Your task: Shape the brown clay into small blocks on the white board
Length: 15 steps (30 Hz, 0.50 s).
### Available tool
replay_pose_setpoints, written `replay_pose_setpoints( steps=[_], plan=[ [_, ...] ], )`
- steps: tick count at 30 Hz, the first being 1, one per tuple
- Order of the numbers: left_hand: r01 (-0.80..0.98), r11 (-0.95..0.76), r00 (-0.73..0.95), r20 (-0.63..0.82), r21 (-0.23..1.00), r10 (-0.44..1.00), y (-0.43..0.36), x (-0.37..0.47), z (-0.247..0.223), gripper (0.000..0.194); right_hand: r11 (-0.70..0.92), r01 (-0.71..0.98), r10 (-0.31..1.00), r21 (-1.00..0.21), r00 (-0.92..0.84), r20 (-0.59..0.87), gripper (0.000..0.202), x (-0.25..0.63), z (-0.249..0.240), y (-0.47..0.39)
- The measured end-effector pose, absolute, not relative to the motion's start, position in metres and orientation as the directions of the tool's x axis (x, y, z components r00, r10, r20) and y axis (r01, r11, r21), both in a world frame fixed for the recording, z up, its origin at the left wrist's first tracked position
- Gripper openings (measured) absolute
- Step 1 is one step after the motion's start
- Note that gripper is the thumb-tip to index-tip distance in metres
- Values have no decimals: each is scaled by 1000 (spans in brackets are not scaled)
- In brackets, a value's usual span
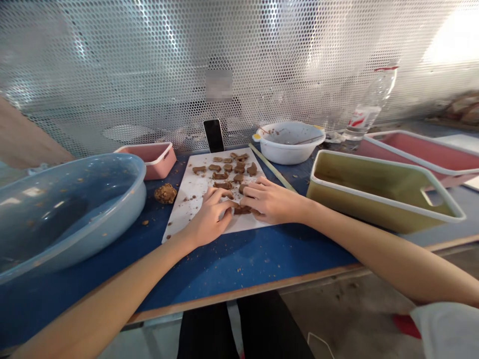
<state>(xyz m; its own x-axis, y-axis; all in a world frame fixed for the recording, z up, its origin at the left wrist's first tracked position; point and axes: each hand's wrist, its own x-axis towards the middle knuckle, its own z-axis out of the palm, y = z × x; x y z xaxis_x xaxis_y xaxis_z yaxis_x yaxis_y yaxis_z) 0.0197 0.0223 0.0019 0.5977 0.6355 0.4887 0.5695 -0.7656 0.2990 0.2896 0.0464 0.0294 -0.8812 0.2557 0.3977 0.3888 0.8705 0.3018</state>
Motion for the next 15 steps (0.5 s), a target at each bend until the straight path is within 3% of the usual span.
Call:
replay_pose_setpoints(
  steps=[15],
  plan=[
    [558,-766,601,480,320,639,22,19,2,25,889,386,281,245,-884,375,17,290,27,48]
  ],
)
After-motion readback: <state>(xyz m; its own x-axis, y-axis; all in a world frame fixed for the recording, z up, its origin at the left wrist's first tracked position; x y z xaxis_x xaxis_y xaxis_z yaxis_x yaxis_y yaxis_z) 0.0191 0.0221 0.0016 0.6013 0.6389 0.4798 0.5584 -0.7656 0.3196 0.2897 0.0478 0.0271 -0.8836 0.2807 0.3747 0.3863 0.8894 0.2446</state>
